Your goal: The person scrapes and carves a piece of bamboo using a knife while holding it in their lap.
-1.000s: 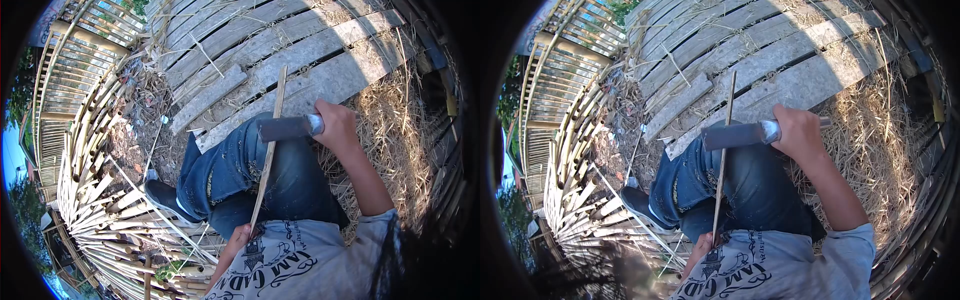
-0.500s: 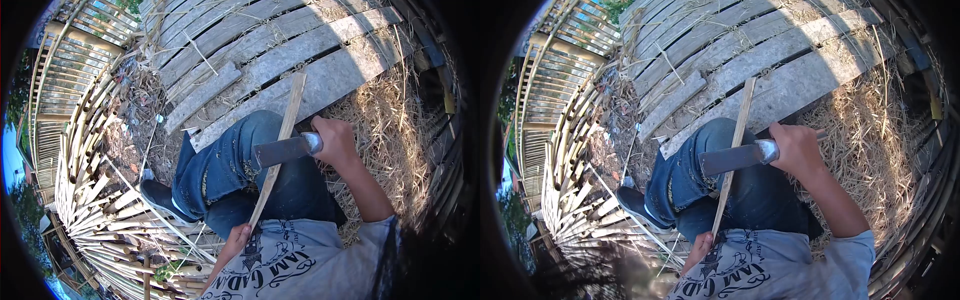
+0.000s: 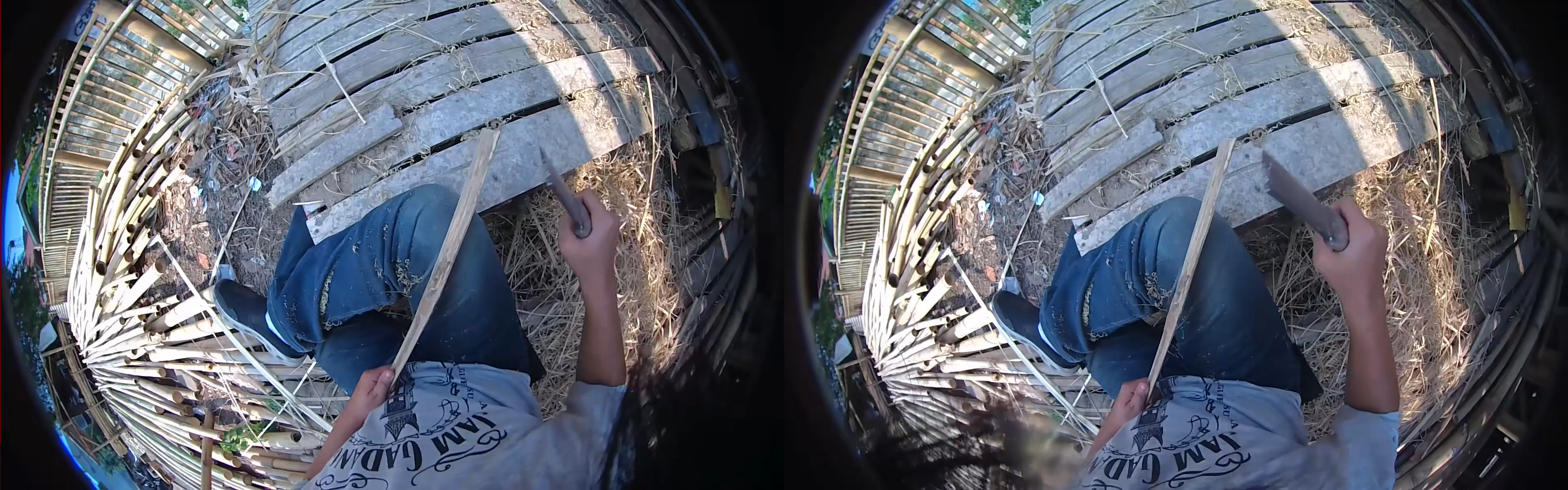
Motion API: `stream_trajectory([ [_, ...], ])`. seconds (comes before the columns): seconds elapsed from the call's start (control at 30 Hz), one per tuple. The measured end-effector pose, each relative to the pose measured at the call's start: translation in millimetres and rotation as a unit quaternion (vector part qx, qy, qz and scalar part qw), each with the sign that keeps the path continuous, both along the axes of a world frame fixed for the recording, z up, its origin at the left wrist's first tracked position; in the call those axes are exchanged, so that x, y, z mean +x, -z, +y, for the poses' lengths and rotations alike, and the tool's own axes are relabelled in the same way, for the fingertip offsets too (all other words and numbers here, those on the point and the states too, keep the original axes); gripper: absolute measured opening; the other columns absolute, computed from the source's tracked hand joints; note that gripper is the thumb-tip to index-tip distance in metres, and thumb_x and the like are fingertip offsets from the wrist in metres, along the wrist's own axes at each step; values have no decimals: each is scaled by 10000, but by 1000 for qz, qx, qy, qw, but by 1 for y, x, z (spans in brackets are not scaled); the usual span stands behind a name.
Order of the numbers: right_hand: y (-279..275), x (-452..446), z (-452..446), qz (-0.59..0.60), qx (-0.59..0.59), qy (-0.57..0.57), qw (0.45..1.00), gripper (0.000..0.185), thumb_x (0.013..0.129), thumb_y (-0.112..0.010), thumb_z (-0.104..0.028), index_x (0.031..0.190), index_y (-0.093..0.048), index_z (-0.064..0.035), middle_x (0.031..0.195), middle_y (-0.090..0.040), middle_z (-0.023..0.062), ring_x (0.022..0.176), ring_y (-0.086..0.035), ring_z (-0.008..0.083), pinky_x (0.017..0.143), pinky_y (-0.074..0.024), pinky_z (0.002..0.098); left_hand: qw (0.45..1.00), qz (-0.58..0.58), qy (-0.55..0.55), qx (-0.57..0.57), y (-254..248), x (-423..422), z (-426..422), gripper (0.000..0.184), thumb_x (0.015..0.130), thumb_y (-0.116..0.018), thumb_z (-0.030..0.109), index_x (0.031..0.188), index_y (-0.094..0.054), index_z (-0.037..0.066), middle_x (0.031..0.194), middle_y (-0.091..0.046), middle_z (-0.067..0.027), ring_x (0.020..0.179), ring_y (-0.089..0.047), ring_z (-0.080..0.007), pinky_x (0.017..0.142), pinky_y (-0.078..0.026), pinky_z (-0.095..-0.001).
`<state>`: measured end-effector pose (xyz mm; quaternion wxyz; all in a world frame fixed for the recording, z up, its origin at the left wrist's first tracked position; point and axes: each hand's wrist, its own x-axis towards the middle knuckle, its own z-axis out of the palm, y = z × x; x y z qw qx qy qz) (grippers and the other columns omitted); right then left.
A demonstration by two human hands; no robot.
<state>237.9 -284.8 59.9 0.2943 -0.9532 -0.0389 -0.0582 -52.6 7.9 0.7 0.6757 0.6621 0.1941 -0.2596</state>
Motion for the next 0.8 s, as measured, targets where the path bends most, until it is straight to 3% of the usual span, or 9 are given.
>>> stream_trajectory([
  [0.1,3,-23,44,-8,-80,-199,977,244,593,-707,-144,718,-512,-65,629,-583,108,578,-603,310,535,-454,399,1000,-2,27,-5,-2,-3,2,413,1021,-380,308,781,-524,3,610,-445,5,580,-403,-89,537,-365,-273],
  [0.27,37,18,52,-116,-70,-223,965,221,710,-657,-240,738,-539,-55,662,-606,125,628,-616,342,573,-467,443,999,-16,9,36,-20,6,-6,377,1017,-405,308,846,-525,-6,601,-416,0,570,-370,-96,517,-341,-272],
  [0.33,20,55,39,49,-85,11,995,234,762,-618,-237,841,-603,-18,741,-644,161,703,-635,363,629,-484,445,999,14,35,19,-17,1,-5,356,1014,-418,293,878,-537,-14,604,-415,-15,591,-383,-99,534,-354,-279],
  [0.4,13,110,-28,80,-173,215,958,348,765,-572,-205,1041,-635,-2,894,-669,221,856,-656,369,763,-496,429,999,-21,15,44,-28,-5,-11,350,1013,-422,288,882,-543,-14,604,-425,-20,591,-392,-100,535,-358,-280],
  [0.47,3,116,-80,16,-106,272,956,248,774,-561,-175,919,-600,22,772,-644,164,702,-619,295,681,-467,394,998,-24,22,61,-17,-16,3,381,1014,-414,305,836,-544,-6,603,-454,-16,574,-412,-98,523,-362,-273],
  [0.63,-10,24,-31,0,108,115,987,66,749,-586,-49,772,-531,-22,551,-419,41,505,-369,87,493,-330,323,997,4,-45,-69,9,-7,3,458,1015,-380,373,734,-497,30,613,-463,8,562,-408,-82,514,-354,-253],
  [0.7,-6,-16,9,14,-21,-24,999,187,650,-647,-67,802,-541,-42,564,-521,90,501,-549,229,499,-400,334,998,11,-31,-48,-2,2,5,462,1015,-376,378,738,-501,30,612,-464,6,559,-408,-83,511,-351,-249],
  [0.77,-6,-32,41,29,-73,-167,983,260,594,-684,-97,816,-551,-64,627,-593,110,591,-616,309,530,-455,373,998,30,-29,-42,-2,-5,5,464,1014,-376,381,749,-504,22,610,-456,4,559,-402,-87,509,-346,-259],
  [0.8,-7,-33,53,31,-67,-157,985,260,594,-684,-97,816,-551,-64,627,-593,110,591,-616,309,530,-455,373,999,23,-21,-23,-4,-4,7,463,1014,-377,380,755,-503,17,609,-450,5,562,-396,-90,510,-341,-265],
])
